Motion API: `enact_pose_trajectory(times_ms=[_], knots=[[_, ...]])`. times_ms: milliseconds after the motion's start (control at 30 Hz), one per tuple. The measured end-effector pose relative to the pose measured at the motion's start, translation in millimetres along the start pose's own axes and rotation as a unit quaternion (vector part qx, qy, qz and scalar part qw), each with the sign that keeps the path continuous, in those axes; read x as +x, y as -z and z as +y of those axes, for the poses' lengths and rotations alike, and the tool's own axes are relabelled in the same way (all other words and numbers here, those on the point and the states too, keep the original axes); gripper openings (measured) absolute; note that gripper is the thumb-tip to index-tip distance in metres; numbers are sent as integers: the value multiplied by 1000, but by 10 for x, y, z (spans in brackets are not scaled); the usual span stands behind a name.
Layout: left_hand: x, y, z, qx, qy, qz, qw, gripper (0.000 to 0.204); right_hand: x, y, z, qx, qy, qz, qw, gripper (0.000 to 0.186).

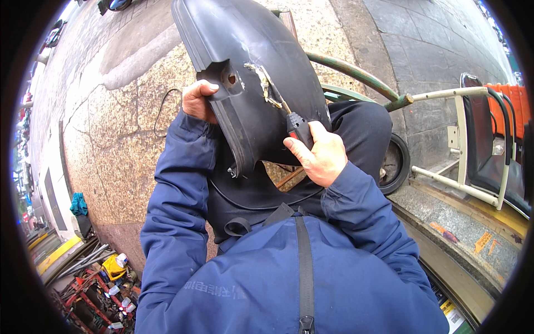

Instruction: The person uses a soldering iron to melt and fuse a crack on a black plastic motorcycle part. They hold the part steady with one hand while applying heat along the damaged seam with the other.

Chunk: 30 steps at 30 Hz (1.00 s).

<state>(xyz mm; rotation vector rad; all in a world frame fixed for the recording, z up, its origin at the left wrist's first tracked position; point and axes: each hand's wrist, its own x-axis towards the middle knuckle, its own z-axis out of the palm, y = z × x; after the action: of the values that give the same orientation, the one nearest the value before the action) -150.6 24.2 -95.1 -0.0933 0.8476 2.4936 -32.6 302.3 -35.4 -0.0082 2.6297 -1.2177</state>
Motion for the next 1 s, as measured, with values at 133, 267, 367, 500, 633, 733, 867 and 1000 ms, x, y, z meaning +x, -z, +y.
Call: enact_pose_trajectory(times_ms=[133, 267, 367, 500, 633, 733, 867, 1000], knots=[[0, -10, -9, -5, -3, -9, 1000, 71, 28, 20, -34, 18, 12, -19, 1000, 49], [2, -8, -16, -4, -10, -1, 1000, 69, 72, 54, -70, 15, 13, -20, 1000, 48], [-7, 1, 0, -29, 18, -2, 999, 67, 90, 92, -79, 17, -10, -31, 999, 48], [-2, -14, -1, -23, 12, 2, 1000, 64, 119, 91, -73, 14, 6, -29, 999, 48], [-13, -47, -12, -39, 12, 6, 999, 63, 155, 75, -65, 3, 25, -13, 1000, 47], [-18, -53, -6, -45, 18, 1, 999, 63, 142, 99, -76, 7, 12, -24, 1000, 47], [-18, -33, 0, -45, 28, -2, 999, 63, 153, 93, -108, 3, 11, -39, 999, 47], [-14, -13, -10, -50, 18, 1, 999, 63, 160, 102, -97, 11, 5, -30, 999, 47]])
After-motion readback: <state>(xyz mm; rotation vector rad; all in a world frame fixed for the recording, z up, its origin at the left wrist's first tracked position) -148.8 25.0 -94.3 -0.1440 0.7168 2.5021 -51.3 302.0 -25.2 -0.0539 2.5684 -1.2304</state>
